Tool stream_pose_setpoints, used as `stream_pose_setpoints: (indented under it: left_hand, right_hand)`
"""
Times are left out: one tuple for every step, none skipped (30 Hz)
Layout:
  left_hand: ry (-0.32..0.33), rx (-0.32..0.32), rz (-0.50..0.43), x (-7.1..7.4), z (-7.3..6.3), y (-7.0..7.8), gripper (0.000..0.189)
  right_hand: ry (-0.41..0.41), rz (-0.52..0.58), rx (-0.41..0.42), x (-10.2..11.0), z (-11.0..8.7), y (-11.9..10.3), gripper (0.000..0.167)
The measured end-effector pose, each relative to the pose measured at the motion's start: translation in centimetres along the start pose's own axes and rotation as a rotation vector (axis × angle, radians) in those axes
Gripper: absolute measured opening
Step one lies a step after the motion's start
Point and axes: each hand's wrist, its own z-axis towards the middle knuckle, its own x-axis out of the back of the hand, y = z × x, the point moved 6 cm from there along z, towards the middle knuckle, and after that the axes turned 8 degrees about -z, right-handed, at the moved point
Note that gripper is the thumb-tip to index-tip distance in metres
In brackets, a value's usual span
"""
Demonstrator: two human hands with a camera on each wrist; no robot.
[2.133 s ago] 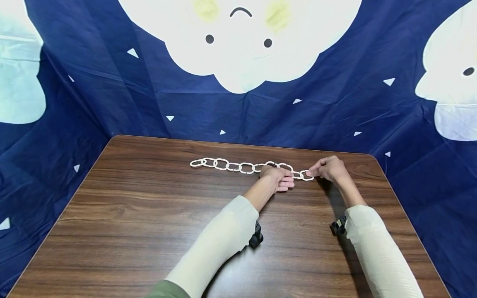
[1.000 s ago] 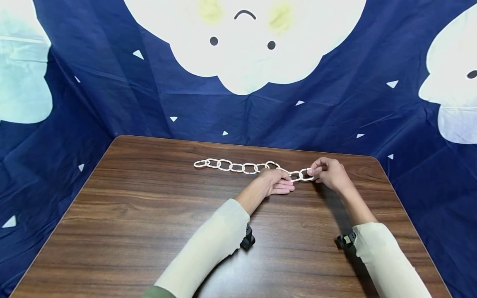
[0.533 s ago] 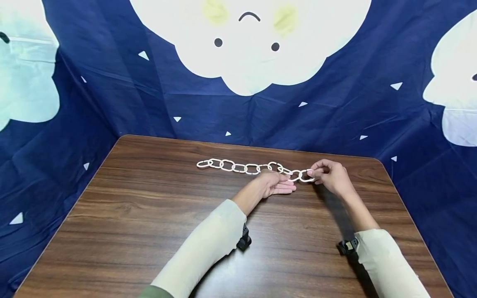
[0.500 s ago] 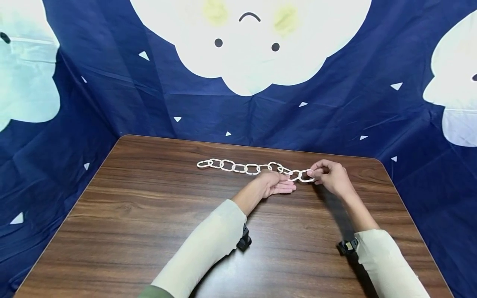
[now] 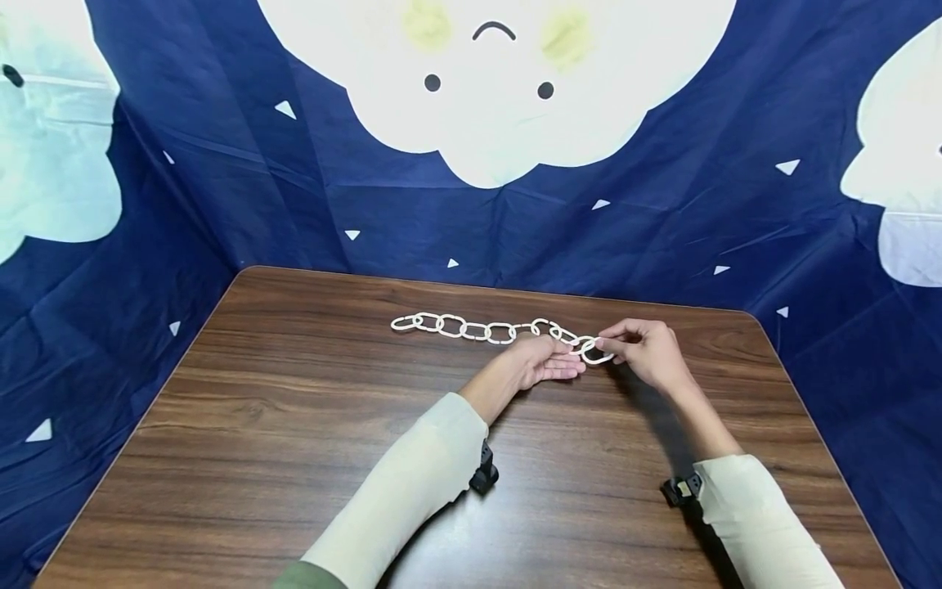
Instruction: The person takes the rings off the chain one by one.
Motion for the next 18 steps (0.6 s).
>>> stream_pose_setpoints:
  left_hand:
    - [-0.001,0.001,-0.002,0.0,0.0,0.0,0.016]
    - [-0.003,0.000,-0.004,0.0,0.0,0.0,0.016]
    - [-0.001,0.000,-0.007,0.0,0.0,0.0,0.017]
    - [0.000,-0.001,-0.009,0.0,0.0,0.0,0.017]
    - [0.003,-0.002,-0.012,0.0,0.0,0.0,0.017]
    - [0.007,-0.003,-0.013,0.0,0.0,0.0,0.017]
    - [0.008,-0.003,-0.015,0.0,0.0,0.1,0.017]
    - [0.012,-0.003,-0.016,0.0,0.0,0.1,0.017]
    - [0.017,-0.002,-0.016,0.0,0.1,0.1,0.016]
    - [0.017,0.001,-0.015,0.0,0.1,0.0,0.015]
    - [0.017,0.004,-0.016,0.0,0.2,0.0,0.016]
    - [0.015,0.006,-0.015,0.0,0.2,0.0,0.016]
    - [0.015,0.008,-0.016,0.0,0.2,0.0,0.017]
    - [0.013,0.009,-0.016,0.0,0.3,-0.1,0.017]
    - [0.011,0.010,-0.016,0.0,0.3,-0.1,0.017]
    - [0.009,0.011,-0.016,0.0,0.3,-0.1,0.017]
    - [0.008,0.012,-0.017,0.0,0.3,-0.1,0.016]
    - [0.008,0.012,-0.017,0.0,0.3,-0.1,0.016]
  right_hand:
    - [-0.001,-0.008,0.004,0.0,0.0,-0.1,0.017]
    - [-0.002,-0.015,0.009,-0.1,0.0,-0.2,0.016]
    - [-0.005,-0.019,0.014,-0.1,-0.1,-0.2,0.016]
    - [-0.008,-0.021,0.018,-0.2,-0.1,-0.3,0.016]
    - [-0.011,-0.023,0.025,-0.2,-0.2,-0.4,0.015]
    - [-0.013,-0.025,0.029,-0.3,-0.2,-0.5,0.015]
    - [-0.016,-0.032,0.034,-0.3,-0.2,-0.5,0.013]
    - [-0.020,-0.034,0.039,-0.4,-0.3,-0.6,0.013]
    - [-0.023,-0.037,0.047,-0.4,-0.3,-0.7,0.012]
    - [-0.025,-0.042,0.052,-0.4,-0.3,-0.7,0.011]
    - [-0.028,-0.048,0.058,-0.5,-0.3,-0.8,0.011]
    - [-0.030,-0.053,0.062,-0.5,-0.4,-0.9,0.010]
    - [-0.033,-0.059,0.067,-0.6,-0.4,-0.9,0.009]
    - [-0.035,-0.064,0.071,-0.6,-0.4,-0.9,0.009]
    - [-0.037,-0.069,0.077,-0.6,-0.4,-1.0,0.009]
    - [-0.041,-0.071,0.079,-0.7,-0.4,-1.0,0.008]
    - [-0.046,-0.073,0.084,-0.7,-0.4,-1.0,0.008]
    - [-0.051,-0.073,0.088,-0.7,-0.5,-1.1,0.008]
